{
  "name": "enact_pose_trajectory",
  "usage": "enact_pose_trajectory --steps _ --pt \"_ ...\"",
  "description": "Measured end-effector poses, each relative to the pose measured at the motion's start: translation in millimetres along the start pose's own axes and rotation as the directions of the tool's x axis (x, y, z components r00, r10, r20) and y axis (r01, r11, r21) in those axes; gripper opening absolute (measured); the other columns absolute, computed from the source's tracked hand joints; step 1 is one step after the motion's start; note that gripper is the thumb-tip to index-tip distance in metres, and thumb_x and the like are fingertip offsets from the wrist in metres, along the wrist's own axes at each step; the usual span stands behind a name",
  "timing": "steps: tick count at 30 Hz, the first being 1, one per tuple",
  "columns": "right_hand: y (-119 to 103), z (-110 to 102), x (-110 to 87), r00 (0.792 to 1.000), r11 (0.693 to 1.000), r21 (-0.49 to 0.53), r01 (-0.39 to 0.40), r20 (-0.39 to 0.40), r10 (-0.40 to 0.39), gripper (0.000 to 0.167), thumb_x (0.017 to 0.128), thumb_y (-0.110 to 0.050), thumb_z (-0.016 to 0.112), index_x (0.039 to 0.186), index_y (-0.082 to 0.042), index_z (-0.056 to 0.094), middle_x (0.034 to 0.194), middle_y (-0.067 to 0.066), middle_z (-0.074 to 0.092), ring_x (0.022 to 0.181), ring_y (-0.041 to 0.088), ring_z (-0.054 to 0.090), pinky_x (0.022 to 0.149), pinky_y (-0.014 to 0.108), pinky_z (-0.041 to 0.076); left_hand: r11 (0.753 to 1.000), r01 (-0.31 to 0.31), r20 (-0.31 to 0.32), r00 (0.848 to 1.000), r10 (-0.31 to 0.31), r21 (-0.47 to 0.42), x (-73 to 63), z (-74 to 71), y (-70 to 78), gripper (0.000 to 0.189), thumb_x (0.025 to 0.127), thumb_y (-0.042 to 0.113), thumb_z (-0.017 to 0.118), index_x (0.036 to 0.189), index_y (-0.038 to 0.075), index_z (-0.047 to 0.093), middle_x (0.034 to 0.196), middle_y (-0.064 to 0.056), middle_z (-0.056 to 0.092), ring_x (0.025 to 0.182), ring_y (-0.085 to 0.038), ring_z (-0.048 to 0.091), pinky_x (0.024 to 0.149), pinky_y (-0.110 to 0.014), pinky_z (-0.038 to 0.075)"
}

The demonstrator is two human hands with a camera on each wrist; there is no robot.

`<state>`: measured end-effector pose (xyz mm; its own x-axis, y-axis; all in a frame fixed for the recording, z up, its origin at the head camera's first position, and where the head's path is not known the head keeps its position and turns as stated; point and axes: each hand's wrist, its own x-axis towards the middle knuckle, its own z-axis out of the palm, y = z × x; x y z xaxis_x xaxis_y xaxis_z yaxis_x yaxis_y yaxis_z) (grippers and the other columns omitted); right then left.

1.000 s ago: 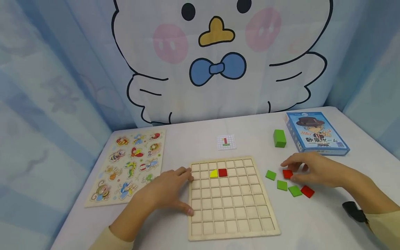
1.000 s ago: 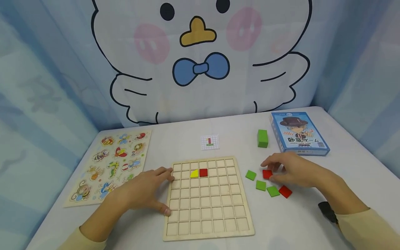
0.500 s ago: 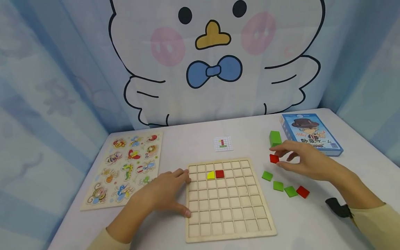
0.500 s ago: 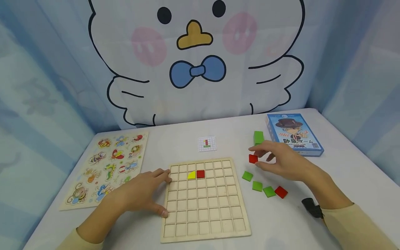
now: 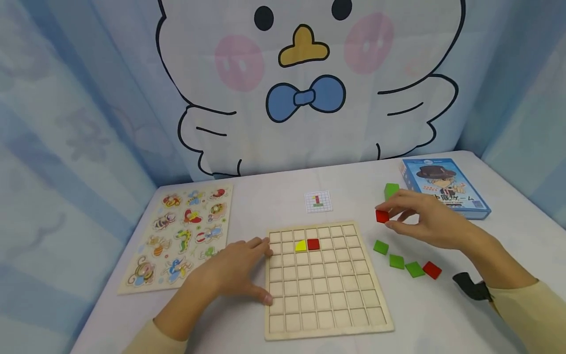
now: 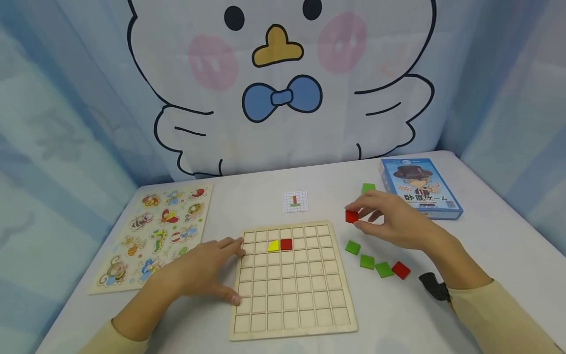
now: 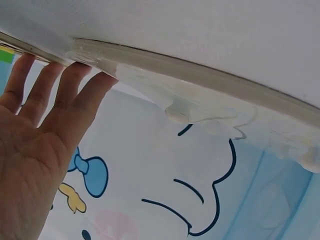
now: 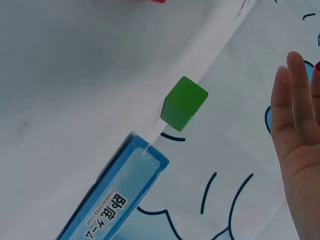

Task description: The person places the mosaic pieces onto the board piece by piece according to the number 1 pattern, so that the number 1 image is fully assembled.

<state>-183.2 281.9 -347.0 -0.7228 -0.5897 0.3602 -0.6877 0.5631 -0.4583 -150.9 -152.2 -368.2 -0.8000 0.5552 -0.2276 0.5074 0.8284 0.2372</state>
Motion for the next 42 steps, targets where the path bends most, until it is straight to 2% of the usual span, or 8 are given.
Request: enact_pose_trajectory --steps 11,19,31,39,42 --pt "-4 9 10.9 1.000 0.998 0.069 0.000 0.027 -0.002 0.041 0.088 0.000 0.078 0.124 -0.017 0.068 0.115 -0.009 0.067 0.094 0.005 0.069 0.080 0.025 0.061 0.999 0.035 0.016 0.999 -0.035 -0.020 -1.4 3.9 1.0 0.098 0.064 0.078 0.079 0.141 0.022 0.056 0.157 -0.004 0.046 0.131 -0.033 0.055 0.109 -0.051 0.047" --pt "-5 18 23.9 0.998 0.996 0.083 0.021 0.056 -0.026 0.041 0.089 -0.001 0.077 0.126 -0.016 0.066 0.121 -0.004 0.069 0.098 0.007 0.069 0.081 0.028 0.062 0.999 0.045 0.016 0.999 -0.044 -0.027 -3.4 8.3 0.0 0.098 0.065 0.078 0.079 0.141 0.021 0.055 0.158 -0.006 0.045 0.134 -0.035 0.053 0.112 -0.053 0.045" --pt "-13 32 37.0 0.993 0.991 0.130 -0.034 0.119 0.019 0.041 0.091 -0.008 0.078 0.128 -0.019 0.066 0.125 0.003 0.071 0.099 0.008 0.070 0.086 0.030 0.061 0.999 0.041 0.000 0.999 -0.041 -0.008 -4.9 7.2 -0.1 0.098 0.064 0.079 0.079 0.141 0.022 0.056 0.156 -0.005 0.047 0.128 -0.032 0.056 0.107 -0.050 0.050" --pt "-25 37 49.2 0.992 0.986 0.164 0.041 0.114 -0.060 0.039 0.092 -0.010 0.077 0.129 -0.019 0.066 0.117 -0.007 0.071 0.102 0.010 0.069 0.087 0.033 0.061 1.000 0.014 -0.010 1.000 -0.014 0.013 -2.4 2.3 -1.0 0.099 0.065 0.078 0.078 0.142 0.020 0.055 0.155 -0.004 0.047 0.132 -0.032 0.054 0.111 -0.048 0.047" --pt "-29 40 53.1 0.988 0.982 0.182 0.041 0.137 -0.066 0.039 0.093 -0.011 0.077 0.129 -0.019 0.066 0.116 -0.009 0.071 0.102 0.011 0.069 0.087 0.034 0.061 1.000 0.012 -0.009 1.000 -0.012 0.005 -2.8 2.1 -1.6 0.098 0.065 0.078 0.078 0.142 0.020 0.055 0.157 -0.005 0.046 0.133 -0.033 0.053 0.111 -0.049 0.047"
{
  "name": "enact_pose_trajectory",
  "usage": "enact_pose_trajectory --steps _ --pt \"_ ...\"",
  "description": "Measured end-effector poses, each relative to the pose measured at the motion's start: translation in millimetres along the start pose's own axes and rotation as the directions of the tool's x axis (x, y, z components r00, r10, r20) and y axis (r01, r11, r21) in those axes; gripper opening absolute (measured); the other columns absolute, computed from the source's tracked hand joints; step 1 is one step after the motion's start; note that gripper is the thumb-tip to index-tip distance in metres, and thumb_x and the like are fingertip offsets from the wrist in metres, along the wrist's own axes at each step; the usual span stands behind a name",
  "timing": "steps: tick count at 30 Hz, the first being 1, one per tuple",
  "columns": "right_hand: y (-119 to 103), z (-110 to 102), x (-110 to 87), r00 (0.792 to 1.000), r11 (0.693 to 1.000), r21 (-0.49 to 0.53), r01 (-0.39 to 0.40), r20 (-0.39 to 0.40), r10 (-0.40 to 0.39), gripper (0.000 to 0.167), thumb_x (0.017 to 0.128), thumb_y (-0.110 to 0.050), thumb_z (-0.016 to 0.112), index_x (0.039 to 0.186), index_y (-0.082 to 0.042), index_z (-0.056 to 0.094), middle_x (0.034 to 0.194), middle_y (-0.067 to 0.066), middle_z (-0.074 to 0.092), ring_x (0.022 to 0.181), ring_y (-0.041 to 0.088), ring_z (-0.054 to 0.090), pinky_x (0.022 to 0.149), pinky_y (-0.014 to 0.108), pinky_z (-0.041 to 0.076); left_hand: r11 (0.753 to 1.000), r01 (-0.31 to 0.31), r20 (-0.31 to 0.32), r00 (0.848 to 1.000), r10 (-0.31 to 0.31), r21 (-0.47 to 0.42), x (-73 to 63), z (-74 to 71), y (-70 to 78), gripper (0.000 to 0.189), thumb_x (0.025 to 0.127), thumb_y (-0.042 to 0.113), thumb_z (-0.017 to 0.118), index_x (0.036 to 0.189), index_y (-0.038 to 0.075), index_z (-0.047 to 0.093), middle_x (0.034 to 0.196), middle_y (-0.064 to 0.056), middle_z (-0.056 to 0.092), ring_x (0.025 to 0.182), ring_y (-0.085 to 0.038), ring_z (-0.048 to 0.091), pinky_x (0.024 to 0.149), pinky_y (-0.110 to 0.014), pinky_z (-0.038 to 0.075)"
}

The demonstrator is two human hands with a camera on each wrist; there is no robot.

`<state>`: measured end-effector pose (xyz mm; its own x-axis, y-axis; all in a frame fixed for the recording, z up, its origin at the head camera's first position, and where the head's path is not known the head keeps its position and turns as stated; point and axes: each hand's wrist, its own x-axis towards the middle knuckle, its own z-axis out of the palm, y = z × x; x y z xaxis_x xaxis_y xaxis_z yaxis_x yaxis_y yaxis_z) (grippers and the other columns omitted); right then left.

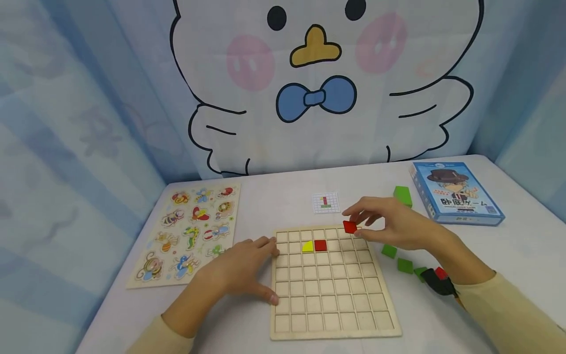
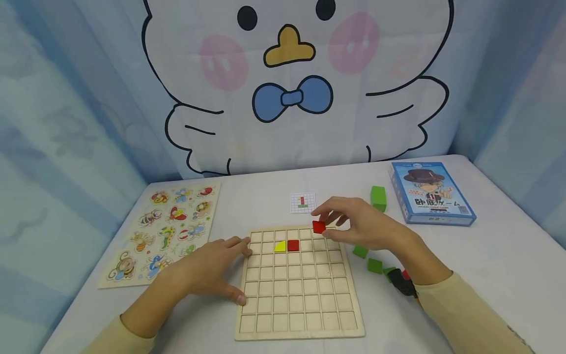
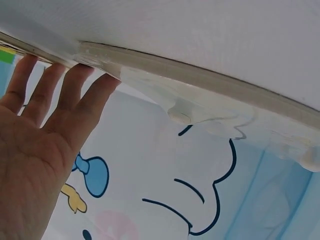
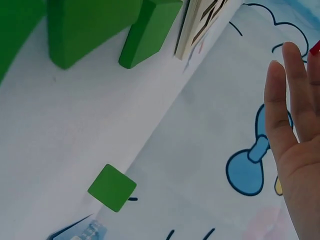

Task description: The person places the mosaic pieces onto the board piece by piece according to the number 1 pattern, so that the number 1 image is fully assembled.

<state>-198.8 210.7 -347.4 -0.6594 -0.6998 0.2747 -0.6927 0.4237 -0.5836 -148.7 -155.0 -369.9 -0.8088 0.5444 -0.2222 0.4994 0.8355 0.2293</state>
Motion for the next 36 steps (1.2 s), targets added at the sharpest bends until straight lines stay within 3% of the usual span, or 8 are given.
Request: enact_pose_trajectory --steps 19,31,36 --pt "-1 33 14.0 0.989 0.998 0.050 -0.049 0.139 0.041 0.034 0.095 -0.015 0.075 0.128 -0.014 0.066 0.117 -0.005 0.069 0.107 0.015 0.069 0.086 0.040 0.061 1.000 0.025 0.020 0.999 -0.025 0.003 3.7 2.0 1.6 0.101 0.062 0.079 0.078 0.143 0.023 0.054 0.157 -0.001 0.046 0.135 -0.030 0.053 0.110 -0.051 0.047" --pt "-13 45 31.2 0.968 0.996 -0.040 -0.085 0.232 0.092 0.033 0.094 -0.014 0.074 0.126 -0.019 0.069 0.120 -0.010 0.068 0.105 0.010 0.064 0.092 0.038 0.059 1.000 0.016 0.005 1.000 -0.016 0.007 1.2 2.3 1.1 0.098 0.064 0.078 0.078 0.141 0.022 0.055 0.156 -0.004 0.047 0.131 -0.030 0.055 0.107 -0.050 0.049" --pt "-13 49 33.6 0.969 0.998 -0.050 -0.038 0.242 0.049 0.030 0.093 -0.015 0.076 0.123 -0.019 0.070 0.115 -0.009 0.069 0.100 0.014 0.065 0.087 0.036 0.059 1.000 0.010 0.001 1.000 -0.010 0.006 0.8 2.3 0.8 0.097 0.065 0.077 0.079 0.140 0.022 0.055 0.155 -0.004 0.048 0.129 -0.030 0.056 0.106 -0.049 0.050"
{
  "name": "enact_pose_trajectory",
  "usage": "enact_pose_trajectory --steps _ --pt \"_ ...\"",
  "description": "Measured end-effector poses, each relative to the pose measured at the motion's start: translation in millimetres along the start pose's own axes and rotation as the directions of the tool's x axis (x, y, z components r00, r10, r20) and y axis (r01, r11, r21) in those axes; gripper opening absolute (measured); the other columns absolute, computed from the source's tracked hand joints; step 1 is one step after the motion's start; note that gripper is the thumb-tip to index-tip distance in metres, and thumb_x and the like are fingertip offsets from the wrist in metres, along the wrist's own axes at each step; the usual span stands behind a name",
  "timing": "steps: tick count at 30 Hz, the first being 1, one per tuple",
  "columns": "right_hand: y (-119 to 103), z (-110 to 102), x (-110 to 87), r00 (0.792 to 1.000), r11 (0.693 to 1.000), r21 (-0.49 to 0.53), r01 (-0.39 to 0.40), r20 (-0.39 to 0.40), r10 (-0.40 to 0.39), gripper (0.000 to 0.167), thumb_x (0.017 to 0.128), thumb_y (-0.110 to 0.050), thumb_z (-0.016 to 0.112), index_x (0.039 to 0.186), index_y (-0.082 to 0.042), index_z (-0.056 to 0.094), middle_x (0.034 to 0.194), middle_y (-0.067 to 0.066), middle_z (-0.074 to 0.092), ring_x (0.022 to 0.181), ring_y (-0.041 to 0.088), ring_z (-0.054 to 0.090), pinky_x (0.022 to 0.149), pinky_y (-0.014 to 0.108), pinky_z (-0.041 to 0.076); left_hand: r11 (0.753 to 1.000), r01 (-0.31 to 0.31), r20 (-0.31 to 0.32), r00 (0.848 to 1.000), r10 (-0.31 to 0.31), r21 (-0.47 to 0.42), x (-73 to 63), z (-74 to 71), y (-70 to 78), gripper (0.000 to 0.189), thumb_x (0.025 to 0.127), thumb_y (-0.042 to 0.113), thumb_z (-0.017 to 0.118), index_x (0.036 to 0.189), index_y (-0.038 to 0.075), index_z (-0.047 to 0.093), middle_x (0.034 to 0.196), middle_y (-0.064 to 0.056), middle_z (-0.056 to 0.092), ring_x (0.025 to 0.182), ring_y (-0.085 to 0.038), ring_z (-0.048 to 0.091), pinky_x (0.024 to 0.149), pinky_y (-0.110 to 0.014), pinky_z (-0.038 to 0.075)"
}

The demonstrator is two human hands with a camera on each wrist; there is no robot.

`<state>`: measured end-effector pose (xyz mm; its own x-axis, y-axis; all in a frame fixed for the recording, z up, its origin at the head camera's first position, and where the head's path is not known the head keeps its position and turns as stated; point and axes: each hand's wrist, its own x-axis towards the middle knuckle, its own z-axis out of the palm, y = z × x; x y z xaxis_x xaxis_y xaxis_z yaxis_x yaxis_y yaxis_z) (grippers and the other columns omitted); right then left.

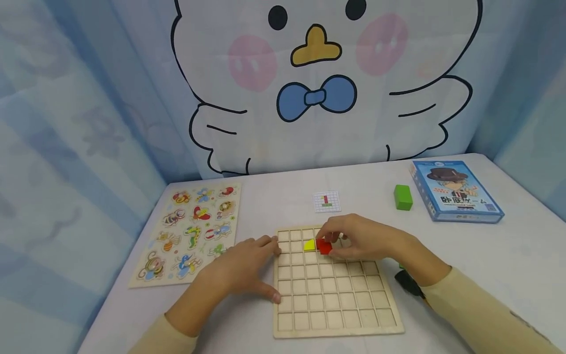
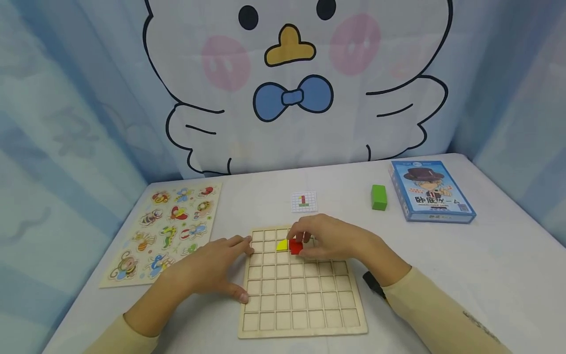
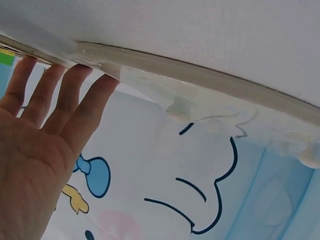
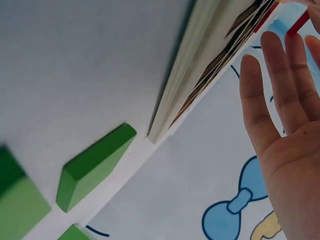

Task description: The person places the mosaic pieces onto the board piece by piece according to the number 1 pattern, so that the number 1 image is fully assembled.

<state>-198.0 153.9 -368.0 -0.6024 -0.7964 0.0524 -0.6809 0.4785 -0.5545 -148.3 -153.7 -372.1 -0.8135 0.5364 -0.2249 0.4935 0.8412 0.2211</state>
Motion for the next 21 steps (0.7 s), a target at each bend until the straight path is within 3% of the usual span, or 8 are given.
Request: enact_pose_trajectory --steps 3,12,21 --pt "1.1 1.0 1.7 1.000 1.000 -0.012 0.024 0.015 -0.024 0.030 0.093 -0.016 0.077 0.123 -0.018 0.070 0.116 -0.008 0.069 0.100 0.014 0.066 0.087 0.035 0.058 1.000 0.011 0.002 1.000 -0.011 0.000 0.0 0.0 -0.5 0.096 0.064 0.077 0.080 0.140 0.022 0.056 0.155 -0.003 0.048 0.129 -0.030 0.055 0.106 -0.050 0.050" --pt "1.5 -1.6 2.6 0.997 1.000 0.011 -0.028 0.069 0.027 0.027 0.094 -0.018 0.076 0.121 -0.020 0.070 0.102 -0.013 0.071 0.097 0.008 0.066 0.089 0.036 0.057 1.000 0.016 0.005 1.000 -0.016 -0.017 -1.8 -0.1 -1.7 0.092 0.065 0.076 0.080 0.138 0.023 0.058 0.161 -0.004 0.042 0.132 -0.033 0.053 0.109 -0.051 0.048" --pt "-0.2 -1.6 2.1 0.996 0.999 0.023 -0.026 0.090 0.024 0.025 0.096 -0.015 0.073 0.120 -0.020 0.071 0.105 -0.012 0.073 0.098 0.004 0.066 0.090 0.036 0.058 1.000 -0.009 -0.005 1.000 0.009 -0.019 -1.5 0.4 -3.2 0.091 0.067 0.076 0.079 0.138 0.023 0.056 0.160 -0.003 0.043 0.130 -0.031 0.054 0.108 -0.050 0.049"
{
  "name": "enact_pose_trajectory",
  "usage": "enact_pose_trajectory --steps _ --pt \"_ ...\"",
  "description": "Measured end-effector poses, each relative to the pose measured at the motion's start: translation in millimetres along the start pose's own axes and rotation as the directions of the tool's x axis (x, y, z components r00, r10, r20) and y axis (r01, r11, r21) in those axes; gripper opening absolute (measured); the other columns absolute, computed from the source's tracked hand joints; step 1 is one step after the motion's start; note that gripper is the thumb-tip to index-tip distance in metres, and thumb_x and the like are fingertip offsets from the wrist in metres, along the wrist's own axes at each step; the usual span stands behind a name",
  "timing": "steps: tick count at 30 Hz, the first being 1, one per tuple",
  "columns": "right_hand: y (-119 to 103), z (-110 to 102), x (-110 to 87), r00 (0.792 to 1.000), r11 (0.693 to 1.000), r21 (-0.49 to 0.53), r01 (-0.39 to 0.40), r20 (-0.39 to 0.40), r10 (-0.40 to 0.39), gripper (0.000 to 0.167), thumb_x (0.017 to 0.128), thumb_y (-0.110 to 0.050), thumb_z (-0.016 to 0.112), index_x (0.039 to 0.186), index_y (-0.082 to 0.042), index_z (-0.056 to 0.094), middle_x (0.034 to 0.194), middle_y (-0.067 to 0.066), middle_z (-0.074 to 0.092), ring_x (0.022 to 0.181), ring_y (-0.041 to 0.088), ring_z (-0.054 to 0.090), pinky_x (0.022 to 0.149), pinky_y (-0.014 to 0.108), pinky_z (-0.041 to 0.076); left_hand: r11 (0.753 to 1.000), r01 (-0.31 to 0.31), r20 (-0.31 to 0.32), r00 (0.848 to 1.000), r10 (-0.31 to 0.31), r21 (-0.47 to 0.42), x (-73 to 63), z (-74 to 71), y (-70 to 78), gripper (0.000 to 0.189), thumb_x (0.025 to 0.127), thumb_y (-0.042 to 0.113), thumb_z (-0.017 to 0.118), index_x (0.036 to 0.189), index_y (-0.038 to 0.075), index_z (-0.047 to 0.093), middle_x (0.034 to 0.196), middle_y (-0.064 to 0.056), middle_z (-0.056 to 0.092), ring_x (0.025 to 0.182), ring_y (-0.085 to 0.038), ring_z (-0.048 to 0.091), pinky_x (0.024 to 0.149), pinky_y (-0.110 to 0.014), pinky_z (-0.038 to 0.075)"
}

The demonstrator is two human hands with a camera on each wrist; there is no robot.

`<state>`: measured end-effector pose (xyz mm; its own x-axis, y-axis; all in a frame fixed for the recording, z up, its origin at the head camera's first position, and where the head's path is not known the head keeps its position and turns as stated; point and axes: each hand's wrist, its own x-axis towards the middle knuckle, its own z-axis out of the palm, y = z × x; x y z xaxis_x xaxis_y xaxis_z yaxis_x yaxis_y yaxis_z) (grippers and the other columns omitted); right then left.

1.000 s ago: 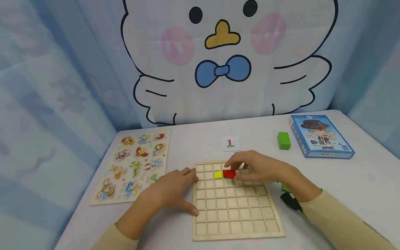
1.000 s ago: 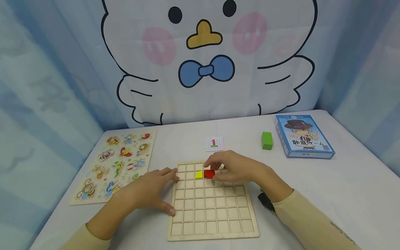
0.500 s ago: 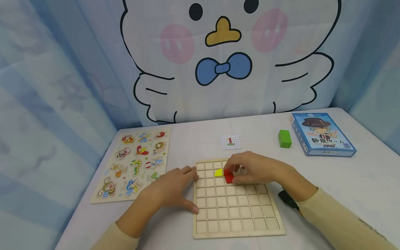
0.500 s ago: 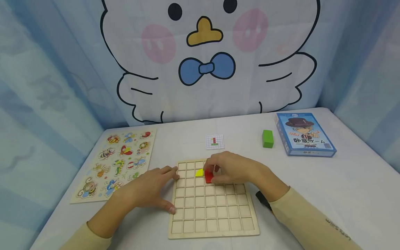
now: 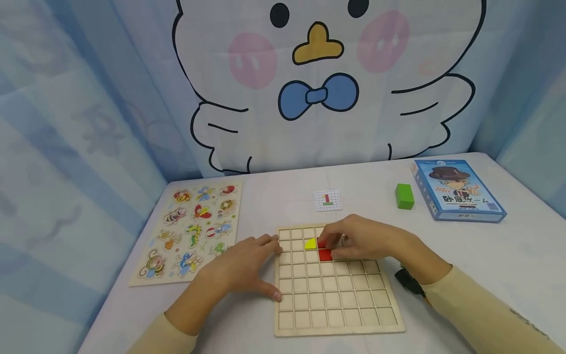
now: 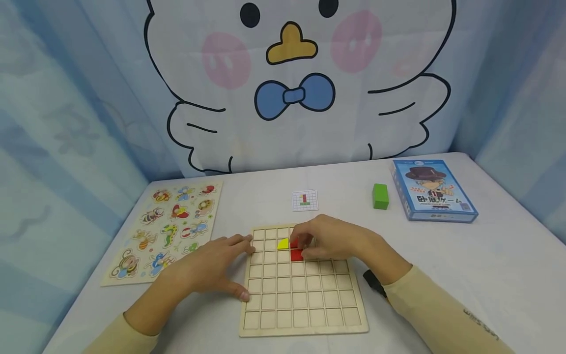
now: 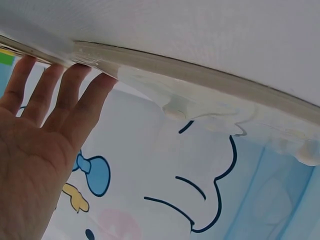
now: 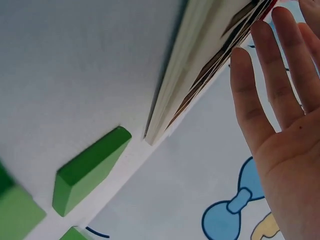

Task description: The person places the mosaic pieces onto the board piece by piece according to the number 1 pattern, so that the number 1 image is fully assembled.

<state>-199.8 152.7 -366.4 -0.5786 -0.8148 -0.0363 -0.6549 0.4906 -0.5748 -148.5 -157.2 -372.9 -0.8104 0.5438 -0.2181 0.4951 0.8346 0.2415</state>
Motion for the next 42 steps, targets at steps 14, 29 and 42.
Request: enact_pose_trajectory --steps 14,29,42 --pt "-7 -21 -18.5 0.996 0.999 -0.034 -0.034 -0.080 0.031 0.027 0.096 -0.019 0.074 0.123 -0.018 0.070 0.110 -0.007 0.073 0.101 0.006 0.066 0.091 0.040 0.059 1.000 0.023 -0.003 1.000 -0.023 0.006 -1.3 0.2 2.5 0.092 0.066 0.075 0.081 0.138 0.024 0.057 0.159 -0.003 0.044 0.132 -0.031 0.054 0.108 -0.050 0.049" --pt "2 -27 -52.6 0.988 0.995 -0.066 -0.070 -0.142 0.060 0.025 0.095 -0.017 0.075 0.120 -0.018 0.071 0.110 -0.006 0.073 0.099 0.005 0.066 0.088 0.036 0.060 1.000 0.022 -0.008 1.000 -0.022 -0.007 -2.4 0.0 2.8 0.091 0.066 0.074 0.081 0.138 0.024 0.057 0.159 -0.003 0.044 0.131 -0.033 0.054 0.106 -0.053 0.049" --pt "7 -35 -86.3 0.969 0.993 -0.053 -0.109 -0.227 0.094 0.025 0.097 -0.031 0.073 0.121 -0.022 0.069 0.111 -0.009 0.073 0.101 0.009 0.067 0.087 0.034 0.060 1.000 0.013 -0.001 1.000 -0.013 0.011 -0.8 -2.0 4.0 0.091 0.068 0.074 0.080 0.140 0.024 0.056 0.159 -0.004 0.044 0.134 -0.033 0.053 0.109 -0.052 0.047"
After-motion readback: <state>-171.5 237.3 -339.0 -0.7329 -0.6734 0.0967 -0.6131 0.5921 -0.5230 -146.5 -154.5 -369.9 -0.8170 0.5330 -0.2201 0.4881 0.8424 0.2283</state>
